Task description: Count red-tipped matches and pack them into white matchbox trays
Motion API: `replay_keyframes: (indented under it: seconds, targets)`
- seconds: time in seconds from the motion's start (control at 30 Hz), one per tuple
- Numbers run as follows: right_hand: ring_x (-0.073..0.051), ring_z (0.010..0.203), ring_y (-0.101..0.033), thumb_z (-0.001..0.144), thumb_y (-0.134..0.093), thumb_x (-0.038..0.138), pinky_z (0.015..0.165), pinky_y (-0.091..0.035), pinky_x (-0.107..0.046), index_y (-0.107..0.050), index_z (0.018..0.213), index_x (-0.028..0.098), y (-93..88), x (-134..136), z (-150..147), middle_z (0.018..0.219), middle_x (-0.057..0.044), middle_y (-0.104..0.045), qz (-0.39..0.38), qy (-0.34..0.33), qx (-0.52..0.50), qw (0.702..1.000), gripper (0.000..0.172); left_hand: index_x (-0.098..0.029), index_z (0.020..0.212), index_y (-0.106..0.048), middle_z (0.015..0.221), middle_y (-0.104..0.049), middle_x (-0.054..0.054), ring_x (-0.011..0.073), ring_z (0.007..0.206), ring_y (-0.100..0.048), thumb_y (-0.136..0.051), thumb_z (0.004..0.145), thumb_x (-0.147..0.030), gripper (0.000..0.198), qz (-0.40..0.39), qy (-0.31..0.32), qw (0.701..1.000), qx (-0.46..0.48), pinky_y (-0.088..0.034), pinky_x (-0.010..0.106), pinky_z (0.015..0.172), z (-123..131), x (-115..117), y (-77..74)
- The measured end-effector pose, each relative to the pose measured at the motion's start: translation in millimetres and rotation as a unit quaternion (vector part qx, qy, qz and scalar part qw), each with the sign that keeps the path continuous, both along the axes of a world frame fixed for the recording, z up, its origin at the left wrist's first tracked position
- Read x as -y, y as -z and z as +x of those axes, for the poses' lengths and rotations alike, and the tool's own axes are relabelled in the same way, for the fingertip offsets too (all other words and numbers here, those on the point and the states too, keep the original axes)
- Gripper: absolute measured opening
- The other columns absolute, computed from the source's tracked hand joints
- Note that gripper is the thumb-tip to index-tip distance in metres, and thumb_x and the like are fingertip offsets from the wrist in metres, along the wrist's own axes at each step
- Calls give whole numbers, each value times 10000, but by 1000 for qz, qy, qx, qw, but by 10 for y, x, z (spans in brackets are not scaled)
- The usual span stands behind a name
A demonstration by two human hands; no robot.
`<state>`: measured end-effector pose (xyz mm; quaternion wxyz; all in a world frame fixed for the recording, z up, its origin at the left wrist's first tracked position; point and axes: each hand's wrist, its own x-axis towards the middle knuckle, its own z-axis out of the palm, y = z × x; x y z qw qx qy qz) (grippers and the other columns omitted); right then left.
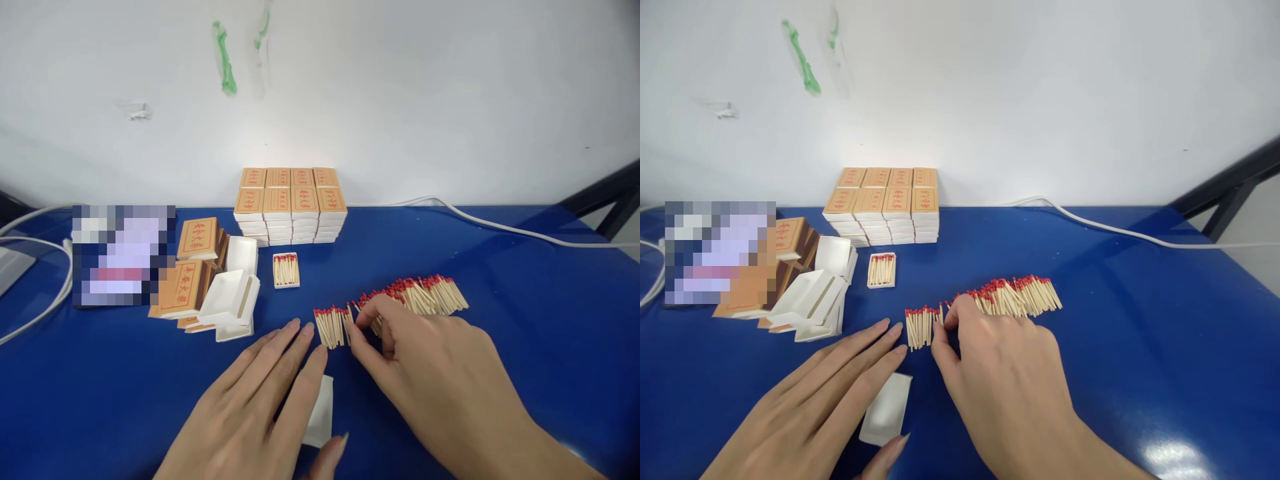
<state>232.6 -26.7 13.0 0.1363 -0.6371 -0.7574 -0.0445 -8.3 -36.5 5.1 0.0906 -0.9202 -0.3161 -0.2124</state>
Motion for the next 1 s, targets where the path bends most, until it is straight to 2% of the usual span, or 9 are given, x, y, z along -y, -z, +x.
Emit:
replay_keyframes:
  seconds: [0.43, 1.0]
  targets:
    - [-247, 380, -604, 970, -641, 281, 448, -247, -331, -567, 775, 308, -5, 1, 37, 505, 75, -584, 8, -5, 14, 1000, 210, -72, 1396, -725, 1459, -761, 150, 337, 1344, -757, -590, 1111, -381, 441, -2, 2, 1000, -2, -713, 418, 1024, -19, 19, -8]
    - [-271, 405, -635, 995, -635, 347, 460, -271, -339, -622, 797, 320, -41, 6, 118, 540, 65, -637, -28, -5, 7, 1000, 200, -69, 1388, -732, 1452, -764, 156, 345, 1338, -757, -591, 1109, -383, 443, -8, 3, 1000, -6, -713, 419, 1017, -9, 14, -10]
